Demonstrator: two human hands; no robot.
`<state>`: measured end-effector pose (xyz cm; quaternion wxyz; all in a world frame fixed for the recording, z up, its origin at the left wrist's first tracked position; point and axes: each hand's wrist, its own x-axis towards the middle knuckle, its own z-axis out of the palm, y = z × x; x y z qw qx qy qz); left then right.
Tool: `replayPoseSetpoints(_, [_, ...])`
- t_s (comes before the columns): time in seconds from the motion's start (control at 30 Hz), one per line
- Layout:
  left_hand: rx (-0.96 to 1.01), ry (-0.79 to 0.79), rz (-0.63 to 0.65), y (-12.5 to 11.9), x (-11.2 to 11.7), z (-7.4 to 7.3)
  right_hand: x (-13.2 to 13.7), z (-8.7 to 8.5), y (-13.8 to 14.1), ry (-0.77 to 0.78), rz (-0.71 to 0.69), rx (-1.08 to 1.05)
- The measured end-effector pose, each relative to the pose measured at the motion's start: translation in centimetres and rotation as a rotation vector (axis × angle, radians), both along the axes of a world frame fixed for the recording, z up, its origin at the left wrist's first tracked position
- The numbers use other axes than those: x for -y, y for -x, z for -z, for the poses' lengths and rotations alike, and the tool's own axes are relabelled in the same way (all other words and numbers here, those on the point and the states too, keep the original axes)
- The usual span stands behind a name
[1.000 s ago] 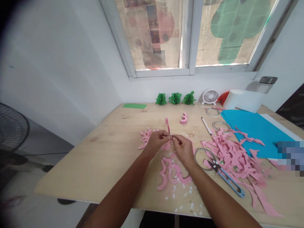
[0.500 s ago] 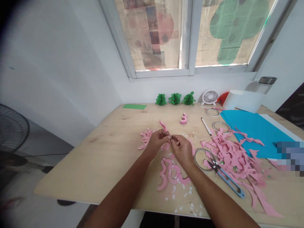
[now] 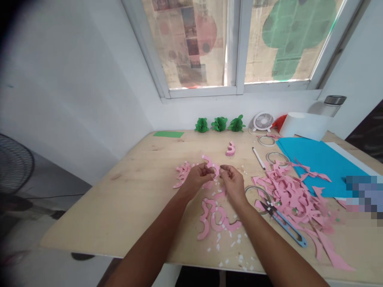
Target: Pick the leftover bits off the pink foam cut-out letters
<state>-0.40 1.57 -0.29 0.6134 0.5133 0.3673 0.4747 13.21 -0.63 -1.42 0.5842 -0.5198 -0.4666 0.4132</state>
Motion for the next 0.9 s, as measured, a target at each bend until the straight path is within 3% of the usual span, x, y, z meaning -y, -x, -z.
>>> replayPoseSetpoints(0.2, [-0.043,0.061,0.095,0.14,0.28,-0.16,-0.25,0.34,-0.19,0.068,-0.093,-0.206])
replayPoseSetpoints(0.33, [-0.067,0.012,0.116,0.28,0.32,-0.46,-0.14,0.23,-0.19,0.059,-0.071,-0.247])
replayPoseSetpoints(0.57, [-0.044,0.001,-0.004,0.23,0.38,-0.9,0.01,0.4,-0.09,0.052,-0.133,-0.211])
replayPoseSetpoints(0.77, [-0.081,-0.038,0.048,0.37,0.38,-0.82,0.23,0.05,0.05,0.063,-0.19,-0.201])
replayPoseSetpoints(0.9, [-0.087,-0.049,0.007,0.19,0.29,-0.74,0.3,-0.04,0.11,0.081,-0.197,-0.176])
